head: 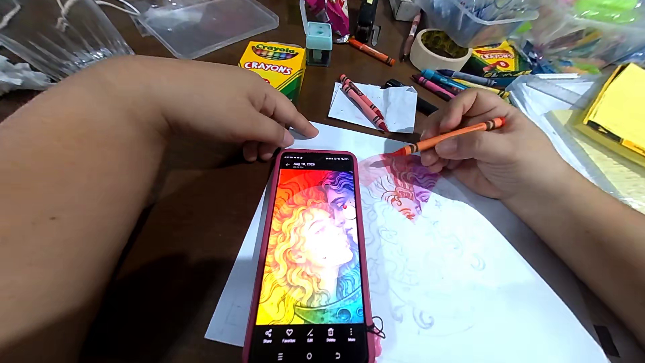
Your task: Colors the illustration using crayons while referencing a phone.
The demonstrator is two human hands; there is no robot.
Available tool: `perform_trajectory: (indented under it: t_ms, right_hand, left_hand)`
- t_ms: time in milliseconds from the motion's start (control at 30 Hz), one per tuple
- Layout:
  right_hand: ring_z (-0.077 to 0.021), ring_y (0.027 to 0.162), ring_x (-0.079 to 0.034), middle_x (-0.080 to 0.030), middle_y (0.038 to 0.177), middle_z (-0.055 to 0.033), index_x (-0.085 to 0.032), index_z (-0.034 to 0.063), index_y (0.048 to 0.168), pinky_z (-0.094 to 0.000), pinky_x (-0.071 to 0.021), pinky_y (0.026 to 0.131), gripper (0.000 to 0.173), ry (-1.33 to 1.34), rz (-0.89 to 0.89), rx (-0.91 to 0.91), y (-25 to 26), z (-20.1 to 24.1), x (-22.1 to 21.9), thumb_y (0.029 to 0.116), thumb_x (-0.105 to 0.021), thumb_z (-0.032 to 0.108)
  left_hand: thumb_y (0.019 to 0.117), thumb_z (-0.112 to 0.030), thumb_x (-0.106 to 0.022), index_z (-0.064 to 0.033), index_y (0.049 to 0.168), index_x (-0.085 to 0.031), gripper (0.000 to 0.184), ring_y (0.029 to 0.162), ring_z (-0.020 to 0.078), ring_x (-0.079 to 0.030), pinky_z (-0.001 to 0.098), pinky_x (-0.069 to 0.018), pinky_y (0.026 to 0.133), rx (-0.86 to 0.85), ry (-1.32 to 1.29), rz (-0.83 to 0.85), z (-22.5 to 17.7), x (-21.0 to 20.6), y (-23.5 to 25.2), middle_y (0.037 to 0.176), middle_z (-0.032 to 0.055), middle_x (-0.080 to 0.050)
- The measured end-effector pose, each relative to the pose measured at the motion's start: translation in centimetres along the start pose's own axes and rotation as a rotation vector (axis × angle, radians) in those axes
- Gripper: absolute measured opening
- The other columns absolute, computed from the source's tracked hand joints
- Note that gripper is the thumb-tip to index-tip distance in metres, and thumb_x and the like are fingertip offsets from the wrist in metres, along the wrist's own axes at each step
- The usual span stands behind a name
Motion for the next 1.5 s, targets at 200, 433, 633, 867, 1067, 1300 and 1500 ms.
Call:
perform_trajectory:
  t_ms: [200,433,633,867,1067,1300,1500]
  right_hand:
    - [-0.0040,0.068,-0.068,-0.072,0.080,0.0031,-0.065,0.0187,0.079,-0.0181,-0.0583,0.060,0.024,-0.096,0.018,-0.004,-0.01,-0.14,-0.53,0.0778,-0.072,-0.004]
    - [-0.0035,0.068,-0.067,-0.071,0.079,0.0042,-0.064,0.0187,0.074,-0.0187,-0.0582,0.060,0.027,-0.120,0.005,-0.001,-0.07,-0.24,-0.66,0.0748,-0.070,-0.007]
    - [-0.0035,0.069,-0.068,-0.071,0.079,0.0050,-0.063,0.0196,0.074,-0.0191,-0.0591,0.061,0.027,-0.129,-0.002,-0.014,-0.14,-0.27,-0.70,0.0752,-0.071,-0.007]
    - [-0.0027,0.067,-0.067,-0.070,0.077,0.0053,-0.062,0.0196,0.074,-0.0178,-0.0574,0.060,0.027,-0.138,0.013,-0.009,-0.01,-0.32,-0.68,0.0754,-0.070,-0.006]
    - [-0.0017,0.068,-0.067,-0.070,0.076,0.0059,-0.061,0.0202,0.072,-0.0171,-0.0572,0.060,0.027,-0.138,0.039,-0.014,0.03,-0.24,-0.72,0.0758,-0.068,-0.005]
    - [-0.0018,0.067,-0.066,-0.069,0.076,0.0060,-0.061,0.0211,0.071,-0.0165,-0.0560,0.059,0.027,-0.124,0.052,-0.009,0.10,-0.18,-0.74,0.0754,-0.067,-0.005]
    - [-0.0015,0.067,-0.065,-0.068,0.075,0.0062,-0.061,0.0209,0.071,-0.0163,-0.0557,0.059,0.027,-0.114,0.057,-0.011,0.06,-0.20,-0.72,0.0753,-0.067,-0.006]
  left_hand:
    - [0.1035,-0.011,-0.052,-0.0135,0.131,-0.069,0.033,0.062,0.0042,-0.065,0.0180,-0.0543,0.055,0.011,0.022,0.004,-0.06,0.02,0.03,0.079,-0.0020,-0.071]
    - [0.1037,-0.012,-0.053,-0.0144,0.132,-0.069,0.033,0.063,0.0045,-0.065,0.0182,-0.0538,0.055,0.022,0.016,-0.004,0.01,0.03,-0.03,0.080,-0.0019,-0.072]
    - [0.1036,-0.013,-0.052,-0.0145,0.131,-0.070,0.033,0.062,0.0037,-0.065,0.0182,-0.0543,0.055,0.014,0.027,-0.004,-0.12,0.04,-0.03,0.079,-0.0029,-0.071]
    - [0.1037,-0.010,-0.052,-0.0138,0.131,-0.070,0.033,0.060,0.0040,-0.064,0.0179,-0.0536,0.055,0.043,0.017,-0.014,-0.11,0.06,-0.13,0.079,-0.0018,-0.071]
    - [0.1037,-0.013,-0.053,-0.0153,0.132,-0.070,0.033,0.062,0.0042,-0.065,0.0183,-0.0542,0.055,0.051,0.011,-0.017,0.08,0.08,-0.15,0.081,-0.0023,-0.072]
    - [0.1037,-0.012,-0.053,-0.0144,0.132,-0.069,0.032,0.063,0.0044,-0.066,0.0181,-0.0546,0.057,0.065,0.031,-0.017,-0.19,0.03,-0.22,0.082,-0.0017,-0.073]
    - [0.1034,-0.011,-0.053,-0.0145,0.131,-0.070,0.032,0.063,0.0037,-0.065,0.0171,-0.0539,0.056,0.057,0.014,-0.018,-0.18,0.04,-0.20,0.083,-0.0021,-0.073]
Point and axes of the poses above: each hand's wrist, its own y-axis towards the middle knuckle, its own x-axis out of the back of the hand, z = x × y, the point moved 8 cm from there along y, towards the middle knuckle
